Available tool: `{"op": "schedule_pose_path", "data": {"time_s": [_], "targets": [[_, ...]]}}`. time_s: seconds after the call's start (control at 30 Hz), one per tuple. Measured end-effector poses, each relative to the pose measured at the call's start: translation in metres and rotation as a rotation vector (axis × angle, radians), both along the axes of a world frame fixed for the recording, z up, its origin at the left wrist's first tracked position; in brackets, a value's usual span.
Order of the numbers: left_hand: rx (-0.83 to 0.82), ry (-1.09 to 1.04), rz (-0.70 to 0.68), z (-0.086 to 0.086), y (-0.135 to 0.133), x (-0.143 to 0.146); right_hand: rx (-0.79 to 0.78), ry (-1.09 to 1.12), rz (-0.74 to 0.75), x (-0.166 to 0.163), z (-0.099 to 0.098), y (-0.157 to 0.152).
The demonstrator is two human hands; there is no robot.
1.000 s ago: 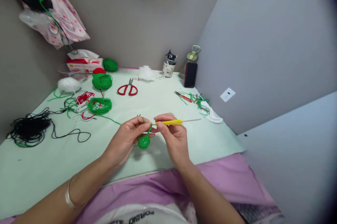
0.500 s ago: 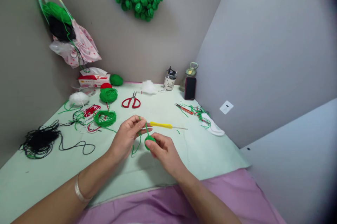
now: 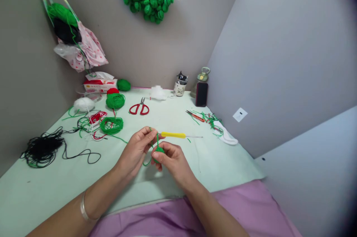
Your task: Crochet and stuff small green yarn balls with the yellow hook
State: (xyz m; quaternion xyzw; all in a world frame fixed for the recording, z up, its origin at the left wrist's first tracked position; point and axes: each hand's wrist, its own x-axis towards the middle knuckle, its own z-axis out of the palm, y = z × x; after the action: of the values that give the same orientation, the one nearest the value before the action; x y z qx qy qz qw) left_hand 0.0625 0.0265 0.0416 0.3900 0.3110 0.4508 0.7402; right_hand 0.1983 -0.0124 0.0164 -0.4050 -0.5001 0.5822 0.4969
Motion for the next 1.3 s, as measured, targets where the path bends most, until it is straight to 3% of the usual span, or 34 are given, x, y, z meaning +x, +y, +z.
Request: {"op": "schedule_pose_path", "data": {"time_s": [0.23, 0.5, 0.67, 0.83, 1.07, 1.3], "targets": [[-0.05, -0.037, 0.049, -0.001, 0.003, -0.001, 0.047, 0.081, 0.051, 0.002, 0.008, -0.006], [-0.05, -0.066, 0.077, -0.005, 0.001, 0.004, 0.038, -0.002, -0.077, 0.004, -0.003, -0.003], [-0.061, -0.043, 0.033, -0.001, -0.001, 0.002, 0.012, 0.102, 0.053, 0.004, -0.005, -0.004], [-0.042, -0.055, 0.083, -0.005, 0.002, 0.004, -0.004, 0.051, -0.032, 0.006, -0.009, -0.004], [-0.05, -0.07, 0.106, -0.005, 0.004, 0.003, -0.084, 0.12, -0.012, 0.004, -0.007, 0.0], [-0.07, -0.094, 0.1, -0.004, 0.004, 0.003, 0.022, -0.164, -0.187, 0.003, -0.012, -0.002]]}}
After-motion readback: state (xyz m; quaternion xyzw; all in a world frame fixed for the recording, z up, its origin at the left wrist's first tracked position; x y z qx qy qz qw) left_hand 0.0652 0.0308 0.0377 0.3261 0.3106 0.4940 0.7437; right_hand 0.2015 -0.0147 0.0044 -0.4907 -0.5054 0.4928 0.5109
